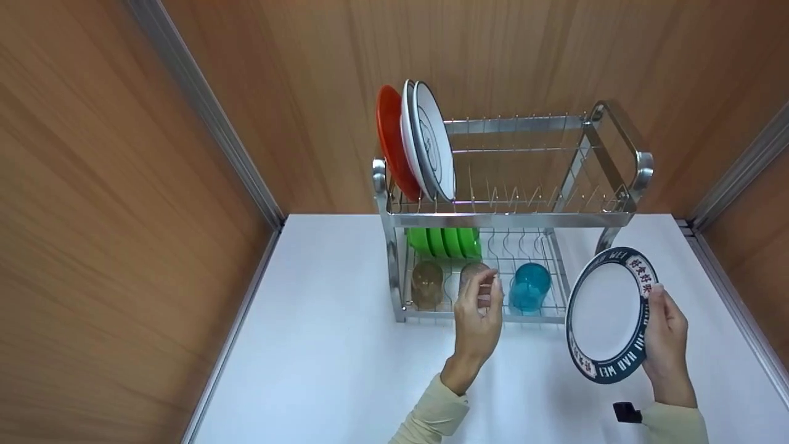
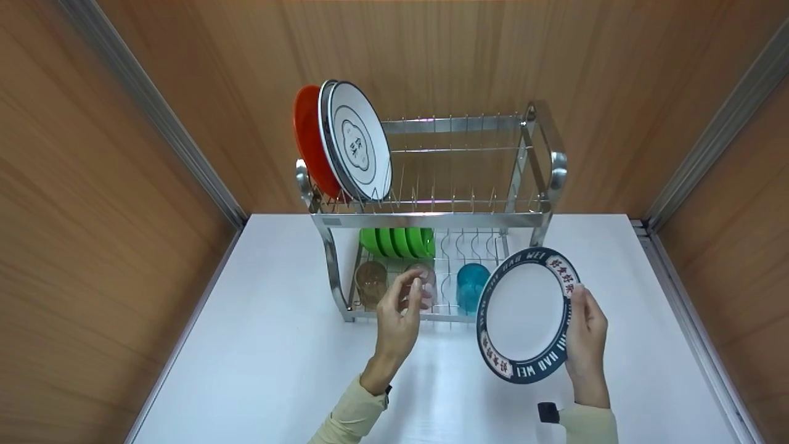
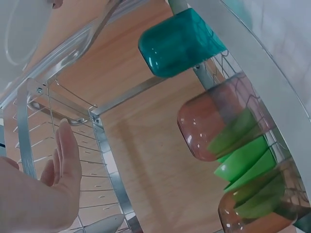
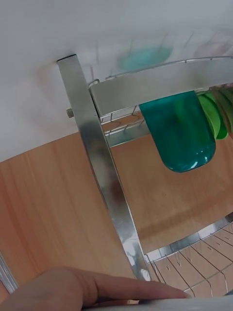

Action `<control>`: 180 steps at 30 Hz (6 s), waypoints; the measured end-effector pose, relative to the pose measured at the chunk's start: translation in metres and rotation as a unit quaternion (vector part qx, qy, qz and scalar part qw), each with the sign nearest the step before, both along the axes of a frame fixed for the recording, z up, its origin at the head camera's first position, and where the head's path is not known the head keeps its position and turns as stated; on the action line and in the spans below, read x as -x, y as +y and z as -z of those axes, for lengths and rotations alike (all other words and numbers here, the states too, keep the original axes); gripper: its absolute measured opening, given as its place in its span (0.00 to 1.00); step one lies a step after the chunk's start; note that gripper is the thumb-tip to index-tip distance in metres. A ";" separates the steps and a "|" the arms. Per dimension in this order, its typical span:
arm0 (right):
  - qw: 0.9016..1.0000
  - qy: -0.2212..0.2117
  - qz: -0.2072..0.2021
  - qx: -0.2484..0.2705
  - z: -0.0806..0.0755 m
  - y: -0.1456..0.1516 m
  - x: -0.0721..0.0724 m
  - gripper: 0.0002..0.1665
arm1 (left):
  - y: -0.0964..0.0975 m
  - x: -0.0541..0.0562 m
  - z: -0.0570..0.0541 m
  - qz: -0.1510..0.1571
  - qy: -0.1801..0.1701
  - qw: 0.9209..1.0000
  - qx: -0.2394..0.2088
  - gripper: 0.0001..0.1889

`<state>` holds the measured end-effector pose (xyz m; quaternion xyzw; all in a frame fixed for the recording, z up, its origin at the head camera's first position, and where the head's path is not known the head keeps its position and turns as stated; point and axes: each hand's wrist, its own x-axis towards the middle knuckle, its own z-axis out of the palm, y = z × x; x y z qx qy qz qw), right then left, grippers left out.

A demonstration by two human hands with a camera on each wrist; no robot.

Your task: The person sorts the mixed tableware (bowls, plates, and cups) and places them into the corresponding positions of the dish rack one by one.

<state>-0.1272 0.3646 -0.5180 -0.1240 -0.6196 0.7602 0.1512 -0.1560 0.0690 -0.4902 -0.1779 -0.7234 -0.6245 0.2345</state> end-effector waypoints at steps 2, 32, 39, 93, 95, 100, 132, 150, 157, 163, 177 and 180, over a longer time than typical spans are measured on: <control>1.000 0.004 0.003 -0.011 -0.002 -0.005 0.000 0.24 | 0.002 -0.002 -0.001 0.009 -0.014 1.000 -0.006 0.15; 0.993 0.050 0.019 -0.101 -0.023 -0.061 0.008 0.23 | 0.020 -0.034 -0.012 0.173 -0.032 0.984 -0.006 0.27; 0.983 0.046 0.048 -0.169 -0.021 -0.065 0.013 0.22 | 0.019 -0.038 -0.016 0.223 -0.076 0.971 -0.031 0.27; 0.976 -0.009 0.032 -0.215 -0.018 -0.053 0.046 0.42 | -0.019 -0.039 -0.044 0.010 0.095 0.995 0.023 0.20; 0.976 -0.014 0.027 -0.214 -0.018 -0.052 0.048 0.42 | -0.020 -0.040 -0.046 0.008 0.097 0.995 0.022 0.21; 0.975 -0.026 0.019 -0.219 -0.017 -0.050 0.055 0.42 | -0.024 -0.041 -0.051 0.004 0.115 0.993 0.019 0.22; 0.952 -0.013 -0.054 -0.301 -0.043 -0.057 0.059 0.20 | -0.043 -0.032 -0.073 -0.148 0.163 0.973 -0.074 0.23; 0.951 0.007 -0.045 -0.307 0.003 -0.037 0.081 0.20 | -0.056 -0.025 -0.090 -0.251 0.182 0.944 -0.116 0.22; 0.949 -0.004 -0.046 -0.312 0.002 -0.036 0.081 0.20 | -0.056 -0.025 -0.095 -0.270 0.188 0.937 -0.119 0.23; 0.950 -0.006 -0.056 -0.308 -0.019 -0.046 0.069 0.19 | -0.055 -0.025 -0.103 -0.281 0.203 0.932 -0.107 0.25; 0.946 -0.005 -0.047 -0.319 -0.003 -0.039 0.079 0.20 | -0.053 -0.013 -0.122 -0.292 0.187 0.933 -0.096 0.24; 0.947 -0.006 -0.047 -0.316 0.003 -0.036 0.082 0.21 | -0.051 -0.011 -0.129 -0.286 0.182 0.937 -0.086 0.24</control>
